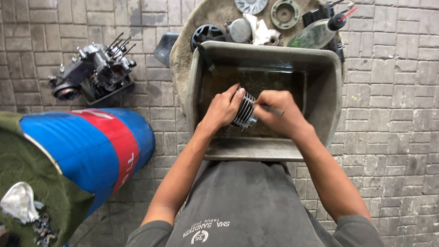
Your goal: Scrubbing a metal engine component with a brush in a basin of cleaning fluid to remove grease and dirt.
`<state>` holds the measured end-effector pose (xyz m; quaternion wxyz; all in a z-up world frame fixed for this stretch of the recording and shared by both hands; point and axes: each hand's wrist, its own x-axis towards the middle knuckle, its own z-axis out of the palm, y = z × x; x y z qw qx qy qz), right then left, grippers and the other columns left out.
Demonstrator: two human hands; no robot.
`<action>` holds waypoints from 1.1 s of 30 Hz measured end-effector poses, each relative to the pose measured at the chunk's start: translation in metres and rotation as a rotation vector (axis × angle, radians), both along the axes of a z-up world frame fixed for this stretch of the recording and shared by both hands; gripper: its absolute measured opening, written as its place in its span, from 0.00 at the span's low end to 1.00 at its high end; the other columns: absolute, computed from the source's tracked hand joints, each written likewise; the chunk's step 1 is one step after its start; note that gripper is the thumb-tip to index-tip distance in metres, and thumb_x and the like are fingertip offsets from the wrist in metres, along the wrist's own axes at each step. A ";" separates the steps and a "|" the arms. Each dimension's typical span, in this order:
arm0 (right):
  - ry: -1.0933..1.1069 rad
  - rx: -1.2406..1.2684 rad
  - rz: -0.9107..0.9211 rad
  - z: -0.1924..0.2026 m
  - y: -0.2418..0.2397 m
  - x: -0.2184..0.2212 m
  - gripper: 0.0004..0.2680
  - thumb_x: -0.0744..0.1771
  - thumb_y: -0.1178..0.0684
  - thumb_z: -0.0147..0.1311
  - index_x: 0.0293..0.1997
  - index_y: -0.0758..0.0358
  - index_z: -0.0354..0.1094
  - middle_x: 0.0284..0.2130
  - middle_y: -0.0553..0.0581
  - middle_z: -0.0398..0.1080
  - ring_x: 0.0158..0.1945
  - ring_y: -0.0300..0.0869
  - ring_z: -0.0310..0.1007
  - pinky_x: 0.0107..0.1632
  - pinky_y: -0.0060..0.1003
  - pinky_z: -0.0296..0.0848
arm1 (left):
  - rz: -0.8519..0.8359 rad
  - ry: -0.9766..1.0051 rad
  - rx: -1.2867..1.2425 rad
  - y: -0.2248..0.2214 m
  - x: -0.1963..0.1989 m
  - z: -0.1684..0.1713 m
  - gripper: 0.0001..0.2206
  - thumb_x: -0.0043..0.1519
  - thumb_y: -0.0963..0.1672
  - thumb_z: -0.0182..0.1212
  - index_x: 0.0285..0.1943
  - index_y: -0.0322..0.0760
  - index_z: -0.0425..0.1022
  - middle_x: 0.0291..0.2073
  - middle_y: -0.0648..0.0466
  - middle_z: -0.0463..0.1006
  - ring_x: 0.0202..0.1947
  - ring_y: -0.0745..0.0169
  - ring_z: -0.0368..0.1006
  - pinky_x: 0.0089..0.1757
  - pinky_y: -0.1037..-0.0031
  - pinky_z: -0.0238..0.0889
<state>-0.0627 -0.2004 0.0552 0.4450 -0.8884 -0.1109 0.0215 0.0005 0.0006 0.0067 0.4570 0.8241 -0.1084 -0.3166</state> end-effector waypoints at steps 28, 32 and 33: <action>0.047 0.064 0.201 -0.009 0.015 -0.014 0.08 0.65 0.56 0.63 0.25 0.61 0.67 0.19 0.60 0.71 0.25 0.56 0.74 0.29 0.46 0.70 | -0.023 -0.004 0.005 -0.001 -0.001 0.009 0.30 0.67 0.58 0.40 0.71 0.41 0.69 0.51 0.31 0.79 0.56 0.27 0.73 0.57 0.42 0.63; 0.031 0.057 0.036 -0.002 0.011 -0.016 0.07 0.63 0.60 0.64 0.24 0.61 0.70 0.19 0.55 0.71 0.26 0.49 0.75 0.31 0.40 0.70 | -0.013 0.012 0.010 0.001 -0.008 0.014 0.30 0.68 0.57 0.38 0.69 0.37 0.69 0.52 0.29 0.78 0.57 0.26 0.72 0.59 0.42 0.61; 0.043 0.044 0.102 0.000 0.020 -0.020 0.06 0.61 0.61 0.63 0.24 0.60 0.70 0.20 0.57 0.73 0.26 0.51 0.75 0.31 0.42 0.71 | -0.010 0.006 0.000 0.001 -0.004 0.014 0.29 0.69 0.56 0.38 0.69 0.36 0.69 0.53 0.29 0.78 0.57 0.25 0.72 0.60 0.42 0.61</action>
